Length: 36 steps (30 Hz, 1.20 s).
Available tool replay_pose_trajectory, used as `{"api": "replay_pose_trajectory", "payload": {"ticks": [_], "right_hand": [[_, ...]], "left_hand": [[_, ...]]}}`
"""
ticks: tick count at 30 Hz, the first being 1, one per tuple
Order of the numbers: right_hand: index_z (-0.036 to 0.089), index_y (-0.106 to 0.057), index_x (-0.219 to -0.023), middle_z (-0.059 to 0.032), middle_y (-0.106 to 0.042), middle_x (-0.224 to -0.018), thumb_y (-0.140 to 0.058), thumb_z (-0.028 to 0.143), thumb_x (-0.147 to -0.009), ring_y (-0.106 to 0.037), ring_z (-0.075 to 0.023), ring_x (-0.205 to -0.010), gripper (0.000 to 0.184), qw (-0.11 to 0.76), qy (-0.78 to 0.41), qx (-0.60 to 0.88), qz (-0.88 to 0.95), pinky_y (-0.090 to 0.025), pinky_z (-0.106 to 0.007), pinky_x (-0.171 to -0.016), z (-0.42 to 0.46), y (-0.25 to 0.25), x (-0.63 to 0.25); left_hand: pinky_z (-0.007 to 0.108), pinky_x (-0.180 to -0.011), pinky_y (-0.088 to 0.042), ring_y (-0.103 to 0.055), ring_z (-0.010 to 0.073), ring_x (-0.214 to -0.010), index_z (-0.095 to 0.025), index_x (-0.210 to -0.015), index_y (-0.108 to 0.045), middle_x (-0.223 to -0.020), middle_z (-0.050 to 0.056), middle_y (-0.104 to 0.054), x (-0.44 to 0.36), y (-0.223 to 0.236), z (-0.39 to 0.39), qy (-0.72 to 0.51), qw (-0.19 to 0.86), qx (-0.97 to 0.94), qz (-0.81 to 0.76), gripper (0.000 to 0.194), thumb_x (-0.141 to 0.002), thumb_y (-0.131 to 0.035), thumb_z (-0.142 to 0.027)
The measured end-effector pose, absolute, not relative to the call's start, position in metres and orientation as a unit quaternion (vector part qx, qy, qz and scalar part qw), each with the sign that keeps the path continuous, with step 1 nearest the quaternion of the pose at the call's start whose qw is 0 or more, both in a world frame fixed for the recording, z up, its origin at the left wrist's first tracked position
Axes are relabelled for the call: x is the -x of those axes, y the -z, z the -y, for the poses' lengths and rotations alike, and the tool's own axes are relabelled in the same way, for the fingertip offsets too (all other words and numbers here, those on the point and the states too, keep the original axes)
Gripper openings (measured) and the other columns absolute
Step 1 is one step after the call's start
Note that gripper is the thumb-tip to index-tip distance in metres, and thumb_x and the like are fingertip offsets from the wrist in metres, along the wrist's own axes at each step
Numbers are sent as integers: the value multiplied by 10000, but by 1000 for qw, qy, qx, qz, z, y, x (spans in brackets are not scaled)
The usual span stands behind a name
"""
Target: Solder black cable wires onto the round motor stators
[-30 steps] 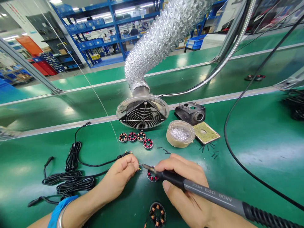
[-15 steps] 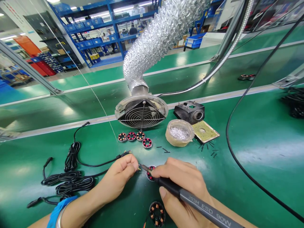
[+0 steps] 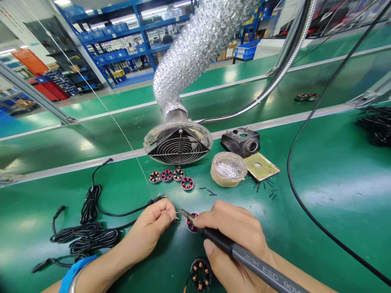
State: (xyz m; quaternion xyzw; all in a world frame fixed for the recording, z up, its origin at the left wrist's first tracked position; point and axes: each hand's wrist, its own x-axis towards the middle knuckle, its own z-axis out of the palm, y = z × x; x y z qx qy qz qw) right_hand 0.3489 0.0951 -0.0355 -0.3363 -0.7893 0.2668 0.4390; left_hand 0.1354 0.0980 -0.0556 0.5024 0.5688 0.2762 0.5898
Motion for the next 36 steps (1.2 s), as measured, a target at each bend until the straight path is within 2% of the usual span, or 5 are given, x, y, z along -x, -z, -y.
{"api": "replay_pose_trajectory", "payload": {"ticks": [4,10,17,29,36], "right_hand": [[233,-620,-1007,13,-570,-639,-477,108,-813,-531,-141,-514,272,443,-271,320,793,-406,-297,-505,-96,36,-348],[222,-613,-941,7,-545,-609,-464,118,-822,-522,-149,-487,217,421,-266,329,802,-375,-305,-477,-95,38,-347],[228,-582,-1041,4,-570,-649,-468,79,-796,-506,-153,-507,309,429,-254,290,817,-353,-301,-474,-96,39,-348],[233,-611,-992,3,-580,-629,-491,111,-793,-555,-162,-494,262,440,-252,320,800,-435,-311,-515,-94,38,-349],[231,-591,-1109,-4,-589,-704,-478,90,-799,-568,-154,-571,359,453,-256,285,805,-439,-295,-554,-97,41,-349]], "left_hand": [[264,-537,-199,-272,111,-563,-208,-682,-438,-579,-74,-328,-135,56,-98,-275,592,-498,-571,252,-791,-499,-428],[265,-541,-206,-276,111,-566,-209,-682,-434,-586,-71,-331,-135,55,-98,-273,591,-503,-568,249,-798,-483,-424],[268,-541,-209,-276,114,-571,-211,-680,-433,-590,-70,-332,-136,53,-99,-265,587,-506,-574,248,-782,-474,-434],[265,-537,-212,-271,114,-573,-208,-682,-444,-591,-70,-329,-136,54,-99,-270,587,-504,-573,240,-788,-481,-421],[260,-531,-215,-271,110,-566,-208,-672,-440,-585,-74,-323,-135,55,-98,-277,596,-498,-565,280,-805,-518,-441]]}}
